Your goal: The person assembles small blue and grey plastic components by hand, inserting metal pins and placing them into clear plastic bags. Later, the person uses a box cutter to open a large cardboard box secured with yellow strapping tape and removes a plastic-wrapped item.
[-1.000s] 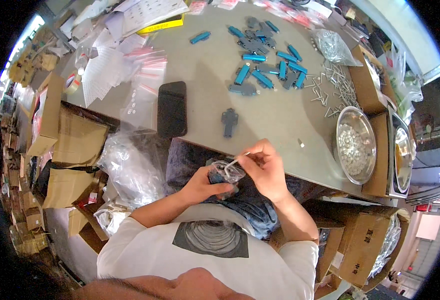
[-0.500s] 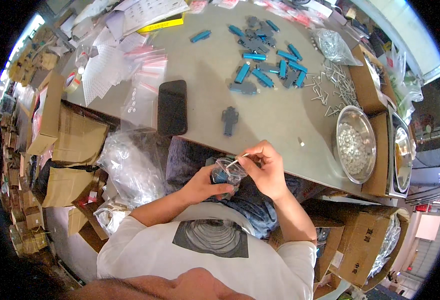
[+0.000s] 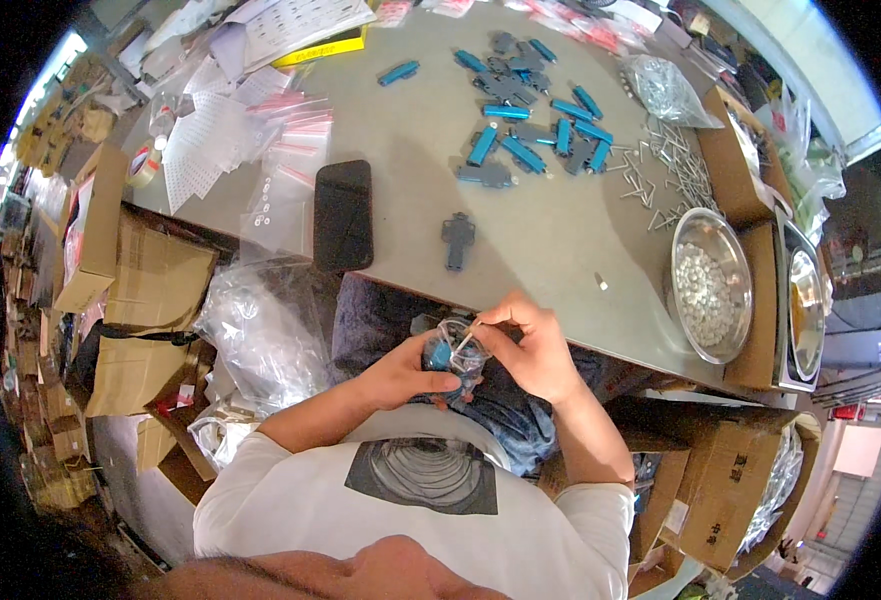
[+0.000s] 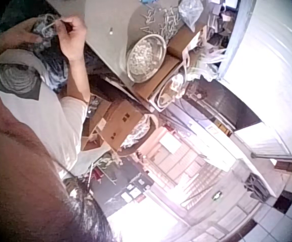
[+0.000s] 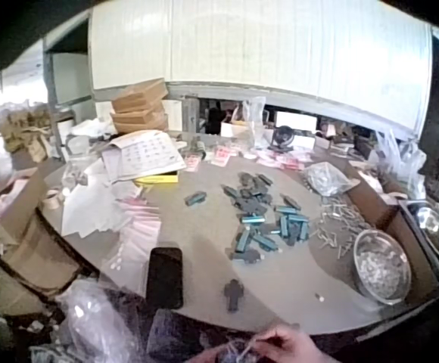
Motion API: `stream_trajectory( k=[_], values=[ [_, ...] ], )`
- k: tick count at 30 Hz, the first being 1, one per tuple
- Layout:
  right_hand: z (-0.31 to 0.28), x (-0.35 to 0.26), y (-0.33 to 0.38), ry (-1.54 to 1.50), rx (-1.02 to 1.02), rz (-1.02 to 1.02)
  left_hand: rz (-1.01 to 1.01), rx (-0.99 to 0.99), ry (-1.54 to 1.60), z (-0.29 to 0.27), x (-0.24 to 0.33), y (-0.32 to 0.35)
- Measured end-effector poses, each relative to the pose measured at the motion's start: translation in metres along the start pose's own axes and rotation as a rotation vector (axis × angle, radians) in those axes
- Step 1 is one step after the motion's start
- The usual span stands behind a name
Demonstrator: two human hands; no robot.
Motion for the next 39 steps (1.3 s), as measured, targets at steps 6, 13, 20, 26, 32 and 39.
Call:
stream_trajectory(
  k=[6,13,20,26,32,39],
  values=[
    [-0.003,-0.009,-0.001,0.006,-0.020,-0.083,-0.079,0.001,0.067,-0.001,-0.003,0.000],
    [0.001,0.007,-0.008,-0.239,-0.088,0.102,-0.093,0.039,0.059,-0.005,-0.011,0.001],
    [0.000,0.000,-0.006,-0.044,-0.031,0.012,-0.080,0.083,0.110,-0.006,-0.011,0.000],
    [-0.003,-0.009,-0.008,-0.008,-0.004,-0.006,-0.050,0.071,0.003,-0.002,-0.002,-0.003],
    [-0.007,-0.021,-0.007,0.081,0.051,-0.111,-0.008,0.072,0.006,-0.005,0.000,-0.005],
    [0.013,-0.041,-0.003,0.334,-0.166,-0.162,0.014,0.083,0.032,-0.007,0.001,-0.003]
  ],
)
Point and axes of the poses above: each hand's wrist, its own y-axis away from the middle knuckle, its own z-axis out of the palm, x = y × z, the point moved 10 cm from there along -y, towards the middle knuckle, and after that the axes turned 4 degrees about z, right-handed, at the moved point
